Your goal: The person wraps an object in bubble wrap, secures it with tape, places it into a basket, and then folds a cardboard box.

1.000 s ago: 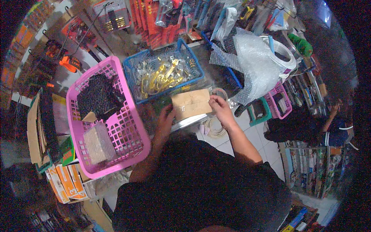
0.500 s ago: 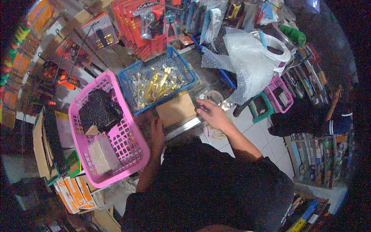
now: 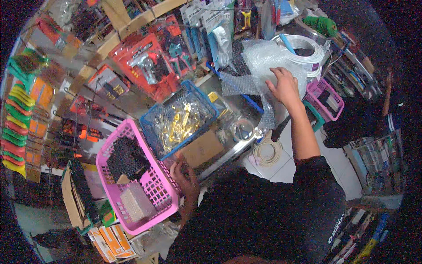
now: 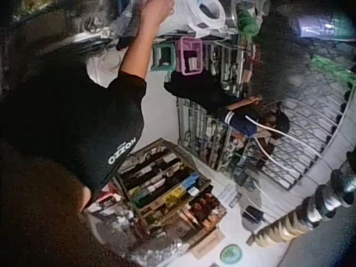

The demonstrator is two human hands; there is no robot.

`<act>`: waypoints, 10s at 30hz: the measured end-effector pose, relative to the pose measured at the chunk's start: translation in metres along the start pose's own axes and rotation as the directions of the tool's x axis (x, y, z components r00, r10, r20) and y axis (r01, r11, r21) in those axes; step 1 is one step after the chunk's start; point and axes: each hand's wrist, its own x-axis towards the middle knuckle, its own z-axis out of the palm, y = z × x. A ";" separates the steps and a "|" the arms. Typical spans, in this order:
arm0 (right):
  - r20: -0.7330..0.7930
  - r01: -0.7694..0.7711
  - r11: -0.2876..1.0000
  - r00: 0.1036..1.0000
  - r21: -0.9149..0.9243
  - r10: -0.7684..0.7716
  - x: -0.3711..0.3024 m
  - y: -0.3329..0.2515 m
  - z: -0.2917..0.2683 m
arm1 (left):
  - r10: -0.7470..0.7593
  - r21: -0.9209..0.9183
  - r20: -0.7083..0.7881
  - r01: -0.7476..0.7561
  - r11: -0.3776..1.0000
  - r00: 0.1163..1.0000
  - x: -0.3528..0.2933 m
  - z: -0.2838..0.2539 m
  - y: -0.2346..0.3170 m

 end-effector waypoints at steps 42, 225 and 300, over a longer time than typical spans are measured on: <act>-0.381 0.323 0.927 0.895 0.193 -0.232 -0.160 0.047 -0.027 | -0.058 -0.460 0.820 0.716 0.525 0.569 0.113 0.163 0.187; 0.398 -0.448 0.667 0.886 0.595 0.239 -0.147 -0.121 0.112 | 0.175 0.106 0.702 -0.344 0.933 0.691 0.102 -0.020 -0.010; 0.809 -0.917 -0.395 0.271 0.052 -0.522 -0.254 -0.101 0.083 | 0.607 -0.189 0.639 -0.669 0.719 0.471 0.077 -0.024 0.064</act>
